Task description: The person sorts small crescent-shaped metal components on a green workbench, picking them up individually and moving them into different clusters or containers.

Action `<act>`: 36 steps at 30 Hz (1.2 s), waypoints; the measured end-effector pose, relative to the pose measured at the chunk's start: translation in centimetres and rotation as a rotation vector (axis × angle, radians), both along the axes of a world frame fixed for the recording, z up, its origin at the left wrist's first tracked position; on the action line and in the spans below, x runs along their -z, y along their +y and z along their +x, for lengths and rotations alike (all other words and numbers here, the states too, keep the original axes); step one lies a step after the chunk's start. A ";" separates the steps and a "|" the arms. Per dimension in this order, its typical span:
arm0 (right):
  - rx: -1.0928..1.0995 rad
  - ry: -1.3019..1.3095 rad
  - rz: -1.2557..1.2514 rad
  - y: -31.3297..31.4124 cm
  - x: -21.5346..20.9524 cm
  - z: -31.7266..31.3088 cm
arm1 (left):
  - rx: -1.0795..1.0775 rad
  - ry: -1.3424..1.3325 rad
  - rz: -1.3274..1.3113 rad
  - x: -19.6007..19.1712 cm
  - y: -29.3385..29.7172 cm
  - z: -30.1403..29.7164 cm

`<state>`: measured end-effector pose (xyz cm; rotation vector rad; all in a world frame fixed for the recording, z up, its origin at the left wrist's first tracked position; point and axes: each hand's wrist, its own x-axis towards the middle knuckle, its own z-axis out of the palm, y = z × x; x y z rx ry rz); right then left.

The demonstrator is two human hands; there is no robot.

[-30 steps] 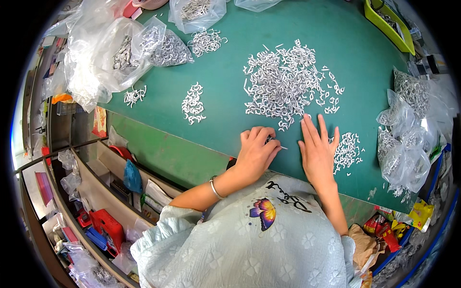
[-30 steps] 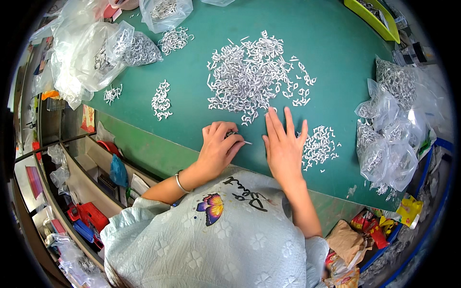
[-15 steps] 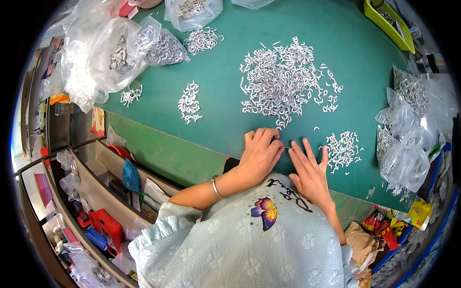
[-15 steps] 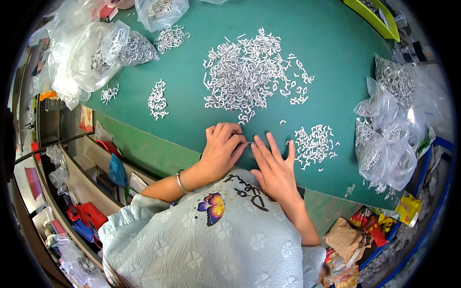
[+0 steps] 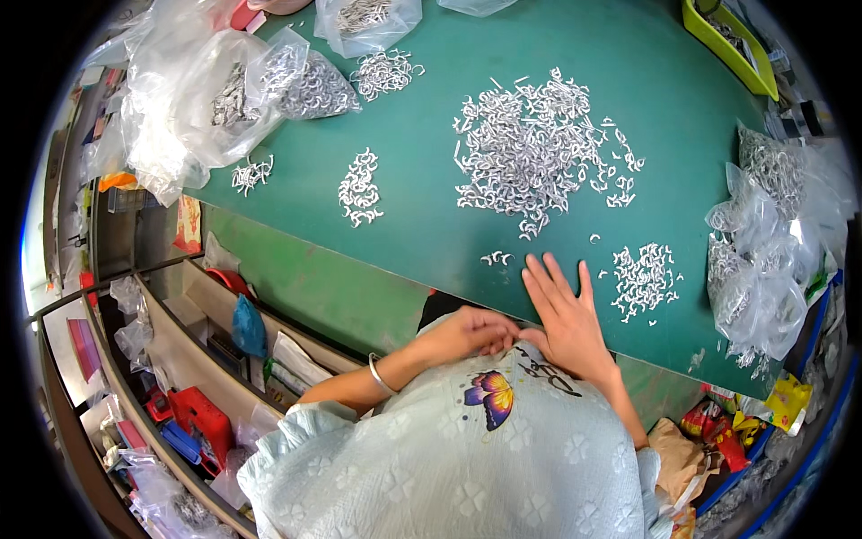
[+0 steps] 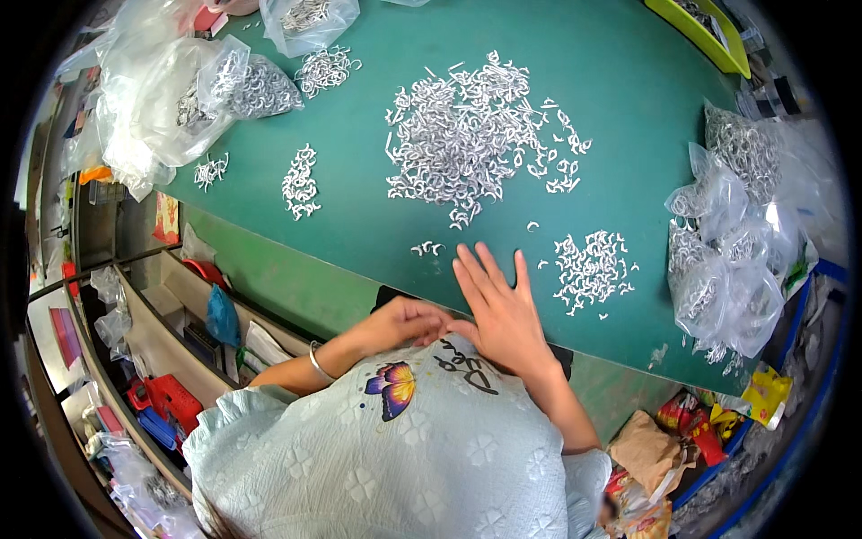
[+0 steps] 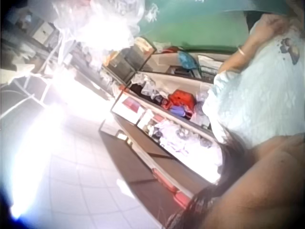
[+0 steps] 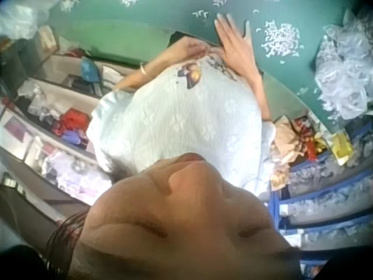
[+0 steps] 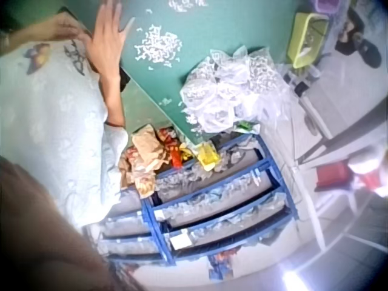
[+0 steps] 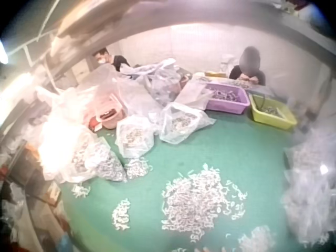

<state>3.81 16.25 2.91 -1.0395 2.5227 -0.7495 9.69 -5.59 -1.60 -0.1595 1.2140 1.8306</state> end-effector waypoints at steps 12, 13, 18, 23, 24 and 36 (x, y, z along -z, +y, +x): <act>0.133 0.161 0.177 0.1 -0.5 -2.6 | -0.225 -0.331 0.274 1.1 0.1 -0.7; 0.138 0.128 0.204 0.6 -0.9 -1.9 | -0.234 -0.333 0.269 1.1 0.2 -0.6; 0.124 0.160 0.103 -0.5 -0.7 -2.1 | -0.235 -0.334 0.263 1.1 0.3 -0.9; 0.208 0.180 0.142 1.0 0.0 -1.7 | -0.234 -0.322 0.295 1.6 0.2 -0.5; 0.215 0.191 0.117 0.8 -0.3 -2.0 | -0.233 -0.324 0.300 1.7 0.2 -0.4; 0.238 0.117 -0.064 0.8 -0.1 -1.8 | -0.199 -0.305 0.260 0.8 -0.3 -0.5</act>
